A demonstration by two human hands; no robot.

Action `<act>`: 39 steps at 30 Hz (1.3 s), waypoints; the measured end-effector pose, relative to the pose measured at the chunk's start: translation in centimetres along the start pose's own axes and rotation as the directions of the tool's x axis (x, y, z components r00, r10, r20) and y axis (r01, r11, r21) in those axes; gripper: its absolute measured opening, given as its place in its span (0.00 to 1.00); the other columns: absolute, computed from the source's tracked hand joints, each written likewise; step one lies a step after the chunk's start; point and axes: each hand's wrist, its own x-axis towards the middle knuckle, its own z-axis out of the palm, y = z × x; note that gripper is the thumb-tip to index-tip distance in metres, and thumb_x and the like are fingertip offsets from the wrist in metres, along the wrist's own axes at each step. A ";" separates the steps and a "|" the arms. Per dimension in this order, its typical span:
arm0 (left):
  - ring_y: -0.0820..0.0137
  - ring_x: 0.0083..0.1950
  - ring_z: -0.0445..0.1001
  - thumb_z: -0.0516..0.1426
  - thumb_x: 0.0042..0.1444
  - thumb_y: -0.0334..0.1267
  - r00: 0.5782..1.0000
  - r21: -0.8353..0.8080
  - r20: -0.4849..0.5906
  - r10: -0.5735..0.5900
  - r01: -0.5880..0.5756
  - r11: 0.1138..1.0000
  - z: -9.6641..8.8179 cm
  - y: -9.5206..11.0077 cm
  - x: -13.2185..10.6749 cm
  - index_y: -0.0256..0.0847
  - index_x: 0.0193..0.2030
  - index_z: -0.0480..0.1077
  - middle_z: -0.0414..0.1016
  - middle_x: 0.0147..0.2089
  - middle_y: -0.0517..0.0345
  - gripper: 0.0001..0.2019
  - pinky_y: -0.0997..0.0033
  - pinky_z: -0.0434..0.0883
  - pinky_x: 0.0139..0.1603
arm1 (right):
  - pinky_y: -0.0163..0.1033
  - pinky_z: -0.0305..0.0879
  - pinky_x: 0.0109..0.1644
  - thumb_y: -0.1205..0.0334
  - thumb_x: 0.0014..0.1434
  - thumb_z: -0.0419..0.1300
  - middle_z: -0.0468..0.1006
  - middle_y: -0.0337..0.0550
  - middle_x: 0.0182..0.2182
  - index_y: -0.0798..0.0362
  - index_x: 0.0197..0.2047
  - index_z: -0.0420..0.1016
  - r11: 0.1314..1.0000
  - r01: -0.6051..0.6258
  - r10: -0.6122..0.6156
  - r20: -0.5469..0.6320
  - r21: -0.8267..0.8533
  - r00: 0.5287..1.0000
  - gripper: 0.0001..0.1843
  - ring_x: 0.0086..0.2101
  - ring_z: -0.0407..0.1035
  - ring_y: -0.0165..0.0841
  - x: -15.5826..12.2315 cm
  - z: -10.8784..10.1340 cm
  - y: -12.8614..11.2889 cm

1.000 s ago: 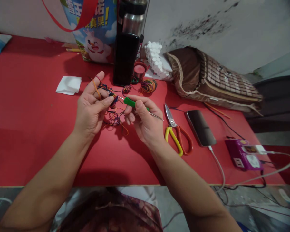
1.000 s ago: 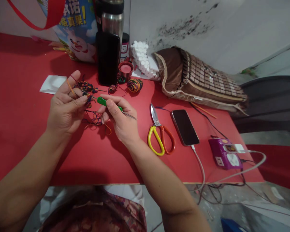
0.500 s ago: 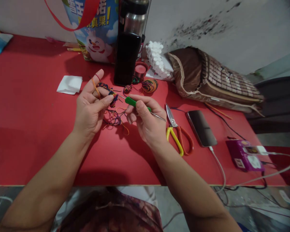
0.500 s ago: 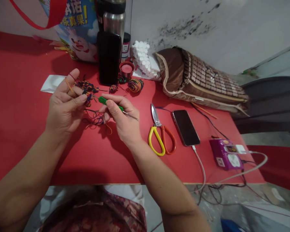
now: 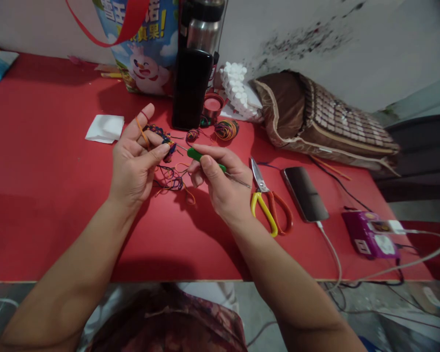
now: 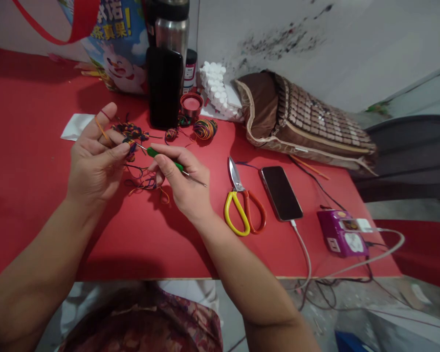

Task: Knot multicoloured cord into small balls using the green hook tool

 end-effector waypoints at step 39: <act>0.71 0.32 0.67 0.71 0.45 0.30 0.988 -0.066 0.122 -0.097 0.105 0.992 -1.5 0.3 1.5 0.45 0.53 0.87 0.77 0.29 0.60 0.25 0.67 0.56 0.29 | 0.34 0.71 0.29 0.56 0.66 0.74 0.84 0.35 0.28 0.45 0.44 0.91 1.000 -0.009 0.011 0.059 -0.030 0.998 0.05 0.24 0.72 0.25 0.1 -0.5 -1.1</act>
